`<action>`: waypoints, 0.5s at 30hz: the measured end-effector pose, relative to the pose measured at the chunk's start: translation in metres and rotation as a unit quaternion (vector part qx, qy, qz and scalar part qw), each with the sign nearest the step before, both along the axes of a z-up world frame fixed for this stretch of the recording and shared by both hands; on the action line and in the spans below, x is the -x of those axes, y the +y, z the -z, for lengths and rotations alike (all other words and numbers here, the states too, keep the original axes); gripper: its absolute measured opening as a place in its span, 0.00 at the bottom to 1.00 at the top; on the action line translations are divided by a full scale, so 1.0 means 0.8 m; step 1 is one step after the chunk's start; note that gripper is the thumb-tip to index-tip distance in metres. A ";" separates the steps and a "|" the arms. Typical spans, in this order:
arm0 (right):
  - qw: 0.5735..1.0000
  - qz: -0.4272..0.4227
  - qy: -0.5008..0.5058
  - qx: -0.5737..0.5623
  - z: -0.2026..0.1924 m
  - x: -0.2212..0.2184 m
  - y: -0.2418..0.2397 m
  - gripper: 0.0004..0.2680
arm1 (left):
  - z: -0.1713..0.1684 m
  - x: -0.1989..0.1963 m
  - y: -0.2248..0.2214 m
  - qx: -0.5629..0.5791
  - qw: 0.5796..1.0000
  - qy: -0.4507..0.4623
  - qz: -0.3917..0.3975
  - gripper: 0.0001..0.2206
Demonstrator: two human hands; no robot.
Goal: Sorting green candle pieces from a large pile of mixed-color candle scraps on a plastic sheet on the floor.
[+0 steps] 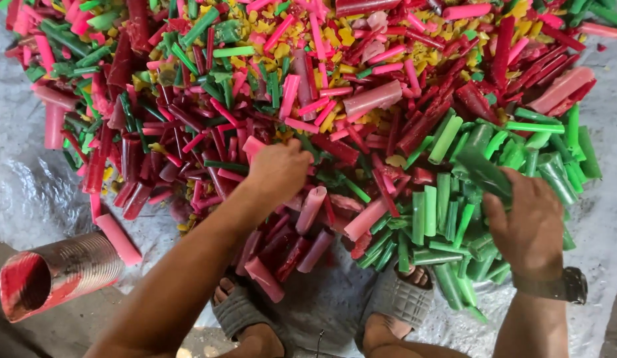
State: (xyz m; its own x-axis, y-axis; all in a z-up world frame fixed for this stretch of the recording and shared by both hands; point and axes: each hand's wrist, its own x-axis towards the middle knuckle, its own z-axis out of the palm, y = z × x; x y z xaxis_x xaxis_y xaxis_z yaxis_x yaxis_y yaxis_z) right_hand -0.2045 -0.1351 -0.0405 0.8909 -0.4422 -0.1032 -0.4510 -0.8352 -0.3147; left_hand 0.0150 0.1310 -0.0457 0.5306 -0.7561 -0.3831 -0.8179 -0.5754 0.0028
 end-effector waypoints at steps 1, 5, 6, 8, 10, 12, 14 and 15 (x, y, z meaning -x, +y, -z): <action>0.999 0.030 -0.009 0.022 0.011 0.013 -0.008 0.14 | -0.010 0.007 -0.010 0.007 0.999 0.046 -0.009 0.08; 0.993 0.016 -0.002 0.120 0.058 0.029 -0.004 0.17 | 0.043 0.041 -0.045 -0.055 0.992 0.095 0.067 0.09; 0.996 0.033 -0.025 0.073 0.056 0.026 0.003 0.19 | 0.073 0.050 -0.047 -0.013 0.995 0.055 0.076 0.11; 0.997 0.050 -0.046 0.025 0.047 0.018 0.017 0.20 | 0.110 0.062 -0.056 0.029 0.996 0.018 0.084 0.13; 0.983 0.035 -0.180 0.022 0.032 0.008 0.030 0.21 | 0.121 0.070 -0.073 -0.069 0.994 -0.013 0.083 0.11; 0.976 0.023 -0.216 0.032 0.019 -0.001 0.043 0.18 | 0.118 0.074 -0.079 -0.122 0.987 -0.009 0.100 0.14; 0.966 0.009 -0.256 0.043 0.018 -0.011 0.052 0.15 | 0.130 0.072 -0.078 -0.173 0.978 -0.010 0.114 0.19; 0.958 -0.013 -0.285 0.010 0.024 -0.015 0.055 0.14 | 0.144 0.069 -0.074 -0.189 0.970 -0.014 0.152 0.16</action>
